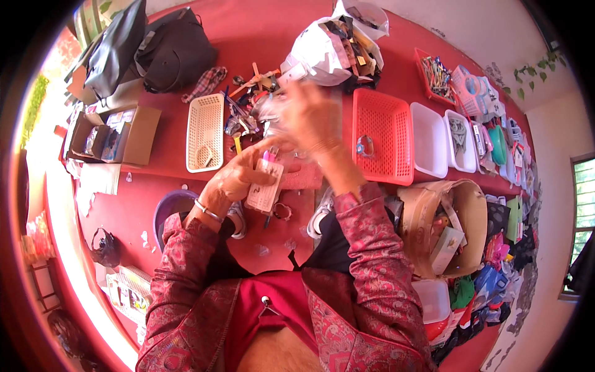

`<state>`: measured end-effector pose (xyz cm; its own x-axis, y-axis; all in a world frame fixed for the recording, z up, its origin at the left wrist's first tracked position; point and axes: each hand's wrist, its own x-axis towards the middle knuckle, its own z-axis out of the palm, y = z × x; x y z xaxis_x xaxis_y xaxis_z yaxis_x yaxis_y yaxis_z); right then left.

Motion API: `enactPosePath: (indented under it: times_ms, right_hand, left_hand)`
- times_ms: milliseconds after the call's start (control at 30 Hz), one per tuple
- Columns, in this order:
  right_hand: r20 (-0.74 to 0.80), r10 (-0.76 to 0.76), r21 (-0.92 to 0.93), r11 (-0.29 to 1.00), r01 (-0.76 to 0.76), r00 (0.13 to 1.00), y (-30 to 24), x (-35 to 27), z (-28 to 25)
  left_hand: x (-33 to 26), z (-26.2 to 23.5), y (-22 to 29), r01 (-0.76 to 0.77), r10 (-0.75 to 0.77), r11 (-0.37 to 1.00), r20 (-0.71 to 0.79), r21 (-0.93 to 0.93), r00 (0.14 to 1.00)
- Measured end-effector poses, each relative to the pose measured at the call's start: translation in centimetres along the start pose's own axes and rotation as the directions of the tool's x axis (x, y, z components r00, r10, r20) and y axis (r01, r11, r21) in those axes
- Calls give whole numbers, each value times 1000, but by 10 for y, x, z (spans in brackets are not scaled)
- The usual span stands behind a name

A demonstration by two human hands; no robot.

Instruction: The person sits on the floor at a low red table, sorting through various small items. They pick up objects such as plastic containers, keychains, and small toys, inspect them, and place them into a white plastic basket or onto the table.

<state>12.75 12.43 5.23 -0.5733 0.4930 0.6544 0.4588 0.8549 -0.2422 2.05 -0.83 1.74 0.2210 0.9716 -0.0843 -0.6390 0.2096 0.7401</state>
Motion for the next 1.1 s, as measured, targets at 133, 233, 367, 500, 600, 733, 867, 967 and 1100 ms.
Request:
enactPosePath:
  times_ms: [133, 233, 367, 500, 600, 733, 867, 967, 1100]
  right_hand:
    - [138, 552, 154, 808, -568, 822, 79, 0, -12]
    - [531, 300, 669, 426, -609, 793, 73, -5, -22]
    - [615, -47, 785, 131, -605, 787, 22, 2, -29]
    - [521, -249, 851, 76, -520, 816, 23, 2, -13]
    - [667, -102, 744, 161, -649, 738, 23, 2, -18]
    - [731, 59, 586, 457, -669, 680, 23, 5, -22]
    - [680, 207, 505, 564, -653, 704, 34, 2, -13]
    - [440, 453, 408, 668, -622, 775, 56, 4, -10]
    - [164, 445, 512, 725, -461, 881, 43, 11, -37]
  left_hand:
    - [-4, 3, 15, -76, 76, 995, -12, -62, 997]
    - [-4, 2, 15, -90, 95, 981, 20, -172, 995]
    - [-7, -4, 13, -6, 42, 968, 139, -252, 989]
    - [-3, -7, 9, 55, 1, 973, 241, -226, 971]
    - [-7, -8, 9, 29, 24, 971, 216, -237, 976]
    - [-8, -19, 6, -53, 79, 986, 165, -155, 983]
    - [-3, -3, 6, -14, 33, 988, 120, -156, 992]
    - [1, 0, 4, 13, 8, 952, 67, -306, 998]
    - [8, -16, -7, 17, -1, 952, 52, -306, 999]
